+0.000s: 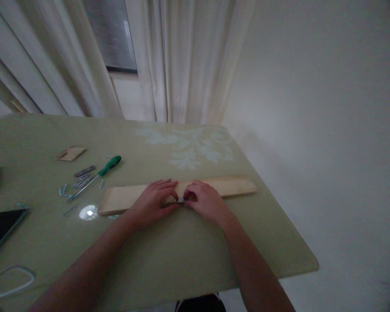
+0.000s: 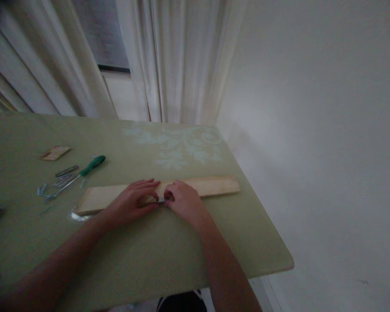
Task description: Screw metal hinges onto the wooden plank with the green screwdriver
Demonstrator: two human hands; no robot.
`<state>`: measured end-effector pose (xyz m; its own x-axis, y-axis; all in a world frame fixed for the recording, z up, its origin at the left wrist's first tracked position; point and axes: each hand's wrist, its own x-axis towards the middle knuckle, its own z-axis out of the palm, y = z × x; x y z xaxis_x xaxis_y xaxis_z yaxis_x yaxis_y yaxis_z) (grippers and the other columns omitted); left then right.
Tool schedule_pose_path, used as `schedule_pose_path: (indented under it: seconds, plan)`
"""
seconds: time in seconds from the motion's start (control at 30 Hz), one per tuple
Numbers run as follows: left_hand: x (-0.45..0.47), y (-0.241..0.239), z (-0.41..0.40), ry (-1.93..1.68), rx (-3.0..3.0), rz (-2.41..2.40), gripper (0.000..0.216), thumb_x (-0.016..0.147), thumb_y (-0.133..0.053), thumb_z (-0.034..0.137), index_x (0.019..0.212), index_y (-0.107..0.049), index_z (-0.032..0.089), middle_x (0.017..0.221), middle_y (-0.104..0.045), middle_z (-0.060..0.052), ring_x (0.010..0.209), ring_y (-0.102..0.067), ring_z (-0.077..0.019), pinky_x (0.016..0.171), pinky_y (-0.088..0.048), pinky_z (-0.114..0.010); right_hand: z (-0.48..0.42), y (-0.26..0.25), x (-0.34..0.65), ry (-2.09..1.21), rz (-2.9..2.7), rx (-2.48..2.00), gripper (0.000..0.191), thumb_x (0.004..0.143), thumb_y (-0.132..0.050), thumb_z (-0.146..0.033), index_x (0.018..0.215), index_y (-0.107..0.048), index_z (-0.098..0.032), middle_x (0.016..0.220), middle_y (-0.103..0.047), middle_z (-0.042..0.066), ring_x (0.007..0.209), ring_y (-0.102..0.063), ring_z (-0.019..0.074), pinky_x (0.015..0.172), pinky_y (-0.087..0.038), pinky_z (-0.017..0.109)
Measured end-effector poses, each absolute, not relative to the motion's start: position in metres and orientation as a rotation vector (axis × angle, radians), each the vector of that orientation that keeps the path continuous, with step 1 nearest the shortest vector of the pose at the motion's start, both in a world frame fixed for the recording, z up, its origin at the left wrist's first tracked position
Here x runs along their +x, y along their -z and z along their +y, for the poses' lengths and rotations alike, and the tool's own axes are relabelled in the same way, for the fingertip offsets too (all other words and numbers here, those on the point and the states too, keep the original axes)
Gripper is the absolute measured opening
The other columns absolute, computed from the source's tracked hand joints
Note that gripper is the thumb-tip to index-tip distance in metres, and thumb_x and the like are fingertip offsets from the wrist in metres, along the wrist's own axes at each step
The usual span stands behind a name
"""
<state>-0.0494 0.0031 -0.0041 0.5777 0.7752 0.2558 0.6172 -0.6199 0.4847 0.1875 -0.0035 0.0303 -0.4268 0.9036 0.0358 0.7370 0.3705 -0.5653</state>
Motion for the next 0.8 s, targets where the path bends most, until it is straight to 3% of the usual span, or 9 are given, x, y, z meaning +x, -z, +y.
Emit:
schedule_pose_path:
  seconds: [0.8]
  plan:
    - [-0.0495, 0.0055, 0.0018, -0.679, 2.493, 1.136, 0.015, 0.093, -0.069, 0.037, 0.104, -0.076, 0.029, 0.147, -0.067, -0.006, 0.142, -0.057, -0.0324, 0.118, -0.045, -0.057, -0.0034, -0.0283, 0.1872, -0.679, -2.285, -1.420, 0.015, 0.083, -0.084, -0.018, 0.090, -0.071, -0.019, 0.095, -0.068, 0.002, 0.089, -0.061, 0.0167, 0.078, -0.043, 0.029]
